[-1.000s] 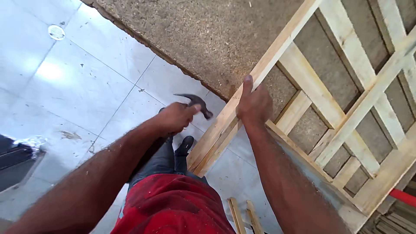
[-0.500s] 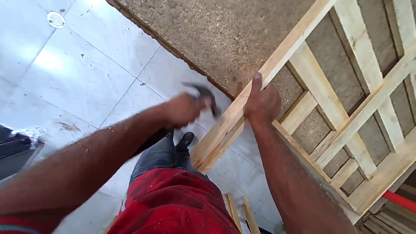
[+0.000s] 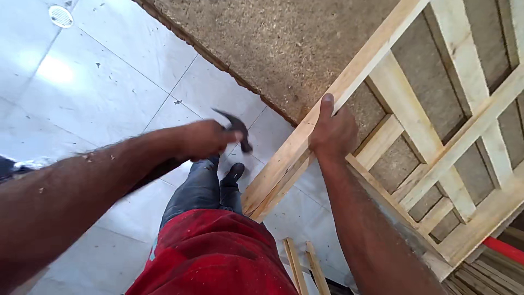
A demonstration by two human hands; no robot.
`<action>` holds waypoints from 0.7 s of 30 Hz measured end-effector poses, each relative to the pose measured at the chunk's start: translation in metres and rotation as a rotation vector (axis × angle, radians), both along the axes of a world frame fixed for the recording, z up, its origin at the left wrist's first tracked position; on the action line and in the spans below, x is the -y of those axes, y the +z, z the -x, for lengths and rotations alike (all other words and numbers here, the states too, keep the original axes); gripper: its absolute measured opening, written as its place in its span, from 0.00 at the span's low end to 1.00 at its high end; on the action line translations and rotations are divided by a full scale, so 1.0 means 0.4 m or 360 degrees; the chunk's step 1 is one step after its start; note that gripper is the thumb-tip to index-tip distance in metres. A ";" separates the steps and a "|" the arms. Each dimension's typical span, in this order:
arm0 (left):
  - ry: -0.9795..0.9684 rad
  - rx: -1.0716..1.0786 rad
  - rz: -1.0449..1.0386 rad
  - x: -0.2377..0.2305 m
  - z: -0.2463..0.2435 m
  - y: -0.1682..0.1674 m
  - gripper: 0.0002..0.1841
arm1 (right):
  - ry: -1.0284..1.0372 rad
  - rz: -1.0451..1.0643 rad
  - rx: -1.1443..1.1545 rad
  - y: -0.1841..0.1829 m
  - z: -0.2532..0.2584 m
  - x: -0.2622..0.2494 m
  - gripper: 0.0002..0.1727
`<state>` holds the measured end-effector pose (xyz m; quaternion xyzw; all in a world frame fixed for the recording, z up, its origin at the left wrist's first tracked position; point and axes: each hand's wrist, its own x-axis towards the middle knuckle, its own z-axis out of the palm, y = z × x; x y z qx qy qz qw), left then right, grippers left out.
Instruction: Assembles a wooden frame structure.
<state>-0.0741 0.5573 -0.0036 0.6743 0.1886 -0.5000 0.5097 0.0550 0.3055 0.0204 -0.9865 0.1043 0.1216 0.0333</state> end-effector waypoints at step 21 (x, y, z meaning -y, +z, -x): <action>0.1328 -0.0046 0.0180 0.161 0.125 0.007 0.32 | -0.0009 -0.0032 0.0039 0.006 0.013 0.017 0.47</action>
